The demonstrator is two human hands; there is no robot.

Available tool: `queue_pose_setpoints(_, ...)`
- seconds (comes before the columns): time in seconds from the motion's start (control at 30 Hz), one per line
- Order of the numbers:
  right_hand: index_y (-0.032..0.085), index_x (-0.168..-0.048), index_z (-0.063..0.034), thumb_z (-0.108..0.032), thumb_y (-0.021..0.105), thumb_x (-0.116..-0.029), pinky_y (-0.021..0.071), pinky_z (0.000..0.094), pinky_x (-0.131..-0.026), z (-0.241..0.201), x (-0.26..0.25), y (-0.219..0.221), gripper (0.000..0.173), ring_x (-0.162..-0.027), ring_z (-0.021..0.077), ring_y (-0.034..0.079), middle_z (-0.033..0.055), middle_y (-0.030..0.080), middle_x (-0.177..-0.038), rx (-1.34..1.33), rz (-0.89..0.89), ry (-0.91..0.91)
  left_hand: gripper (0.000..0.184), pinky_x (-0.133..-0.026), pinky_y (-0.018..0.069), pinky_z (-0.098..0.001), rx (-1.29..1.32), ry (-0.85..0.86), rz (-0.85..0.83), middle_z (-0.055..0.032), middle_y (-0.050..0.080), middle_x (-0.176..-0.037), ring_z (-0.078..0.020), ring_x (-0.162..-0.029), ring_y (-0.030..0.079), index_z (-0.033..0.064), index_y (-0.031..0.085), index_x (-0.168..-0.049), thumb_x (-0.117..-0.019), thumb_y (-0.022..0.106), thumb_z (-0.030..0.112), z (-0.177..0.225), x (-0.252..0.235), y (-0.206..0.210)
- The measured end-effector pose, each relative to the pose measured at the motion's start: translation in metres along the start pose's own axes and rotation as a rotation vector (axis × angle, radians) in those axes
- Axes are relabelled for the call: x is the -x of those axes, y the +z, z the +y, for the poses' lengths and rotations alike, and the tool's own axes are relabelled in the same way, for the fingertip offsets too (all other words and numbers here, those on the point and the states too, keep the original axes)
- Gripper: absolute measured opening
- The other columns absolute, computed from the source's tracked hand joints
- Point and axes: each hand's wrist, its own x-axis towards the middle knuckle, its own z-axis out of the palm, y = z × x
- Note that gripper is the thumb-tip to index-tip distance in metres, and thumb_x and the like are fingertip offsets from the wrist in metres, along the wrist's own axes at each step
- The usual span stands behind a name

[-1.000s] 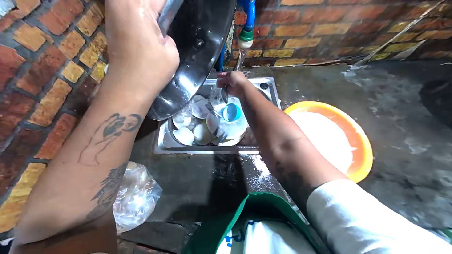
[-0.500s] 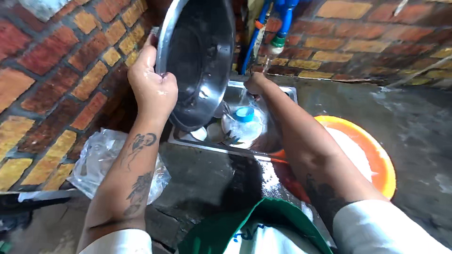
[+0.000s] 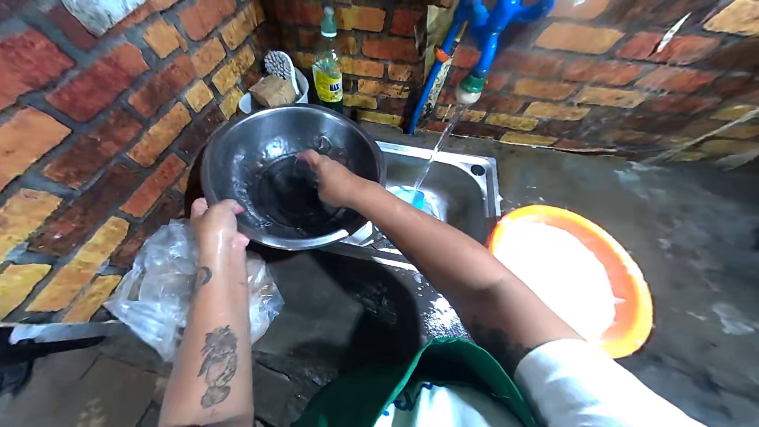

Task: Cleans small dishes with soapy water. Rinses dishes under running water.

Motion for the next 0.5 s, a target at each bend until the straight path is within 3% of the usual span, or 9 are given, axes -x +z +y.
queue_pose_setpoints(0.07, 0.051, -0.15, -0.0121, -0.004, 0.079, -0.0809, 0.0355, 0.0667, -0.114, 0.007, 0.014, -0.003, 0.075, -0.143, 0.0454, 0.041, 0.0251, 0.048, -0.15, 0.145, 0.194, 0.023, 0.073, -0.082, 0.0566, -0.0482, -0.036, -0.004, -0.038, -0.0153, 0.059, -0.13, -0.0249, -0.107, 0.062, 0.0105, 0.045, -0.144, -0.0762, 0.065, -0.008, -0.005, -0.005, -0.011)
queue_pose_setpoints(0.13, 0.053, -0.149, -0.0135, -0.011, 0.079, -0.0814, 0.0177, 0.0738, -0.119, 0.021, 0.033, -0.021, 0.072, -0.154, 0.0466, 0.02, 0.0234, 0.031, -0.164, 0.298, 0.357, 0.141, 0.072, -0.081, 0.0576, -0.042, -0.06, 0.035, -0.091, -0.0139, 0.058, -0.128, -0.0203, -0.104, 0.063, 0.0094, 0.043, -0.145, -0.0781, 0.065, -0.007, -0.006, -0.008, -0.014)
queue_pose_setpoints(0.17, 0.046, -0.155, -0.0136, -0.014, 0.078, -0.0829, 0.0192, 0.0734, -0.118, 0.029, 0.044, -0.033, 0.079, -0.155, 0.0461, 0.018, 0.0233, 0.021, -0.168, 0.32, 0.375, 0.239, 0.072, -0.081, 0.0563, -0.0375, -0.091, 0.056, -0.125, -0.0127, 0.056, -0.129, -0.0163, -0.103, 0.061, 0.0083, 0.041, -0.146, -0.0795, 0.063, -0.008, -0.002, -0.004, -0.013)
queue_pose_setpoints(0.2, 0.036, -0.16, -0.0125, -0.019, 0.078, -0.0847, 0.0298, 0.0694, -0.115, 0.038, 0.057, -0.045, 0.087, -0.153, 0.0454, 0.025, 0.024, 0.018, -0.169, 0.273, 0.374, 0.336, 0.073, -0.083, 0.055, -0.0347, -0.115, 0.073, -0.166, -0.0124, 0.054, -0.132, -0.0138, -0.105, 0.059, 0.0075, 0.039, -0.149, -0.0811, 0.06, -0.007, 0.001, -0.001, -0.015)
queue_pose_setpoints(0.23, 0.029, -0.162, -0.011, -0.022, 0.079, -0.0861, 0.0446, 0.0621, -0.107, 0.048, 0.071, -0.055, 0.092, -0.144, 0.0432, 0.041, 0.0247, 0.024, -0.166, 0.149, 0.371, 0.419, 0.072, -0.083, 0.0548, -0.033, -0.121, 0.086, -0.199, -0.0124, 0.055, -0.132, -0.0124, -0.104, 0.059, 0.006, 0.038, -0.149, -0.0814, 0.059, -0.007, 0.003, 0.001, -0.015)
queue_pose_setpoints(0.3, 0.027, -0.161, -0.0113, -0.024, 0.076, -0.0908, 0.0593, 0.0527, -0.083, 0.068, 0.105, -0.07, 0.087, -0.109, 0.0363, 0.067, 0.0249, 0.053, -0.142, -0.299, 0.322, 0.557, 0.061, -0.077, 0.0561, -0.0263, -0.086, 0.094, -0.279, -0.0074, 0.059, -0.119, -0.0067, -0.095, 0.062, 0.0042, 0.043, -0.14, -0.0822, 0.056, -0.01, 0.012, 0.019, -0.009)
queue_pose_setpoints(0.37, 0.047, -0.14, -0.0068, -0.022, 0.067, -0.0965, 0.0558, 0.0367, -0.055, 0.074, 0.148, -0.077, 0.05, -0.068, 0.023, 0.065, 0.0172, 0.064, -0.098, -0.783, 0.236, 0.662, 0.063, -0.076, 0.0576, -0.0246, -0.043, 0.074, -0.403, -0.0048, 0.06, -0.117, -0.005, -0.094, 0.064, 0.0051, 0.043, -0.14, -0.0804, 0.055, -0.011, 0.009, 0.032, -0.006)
queue_pose_setpoints(0.43, 0.056, -0.122, -0.0047, -0.021, 0.062, -0.0979, 0.0525, 0.0285, -0.05, 0.073, 0.196, -0.092, 0.029, -0.058, 0.0137, 0.06, 0.0081, 0.062, -0.08, -0.971, 0.207, 0.732, 0.067, -0.079, 0.0593, -0.0267, -0.01, 0.052, -0.532, -0.0021, 0.062, -0.118, -0.0049, -0.097, 0.066, 0.0068, 0.041, -0.143, -0.0792, 0.057, -0.008, 0.001, 0.043, -0.003)
queue_pose_setpoints(0.5, 0.059, -0.113, -0.008, -0.018, 0.059, -0.0995, 0.0555, 0.0272, -0.056, 0.075, 0.246, -0.11, 0.017, -0.064, 0.0099, 0.064, 0.0029, 0.065, -0.08, -0.986, 0.231, 0.748, 0.052, -0.081, 0.0599, -0.0249, 0.025, 0.033, -0.657, 0.0034, 0.065, -0.113, -0.0022, -0.097, 0.067, 0.0081, 0.045, -0.139, -0.0885, 0.053, -0.003, 0.008, 0.079, 0.003)
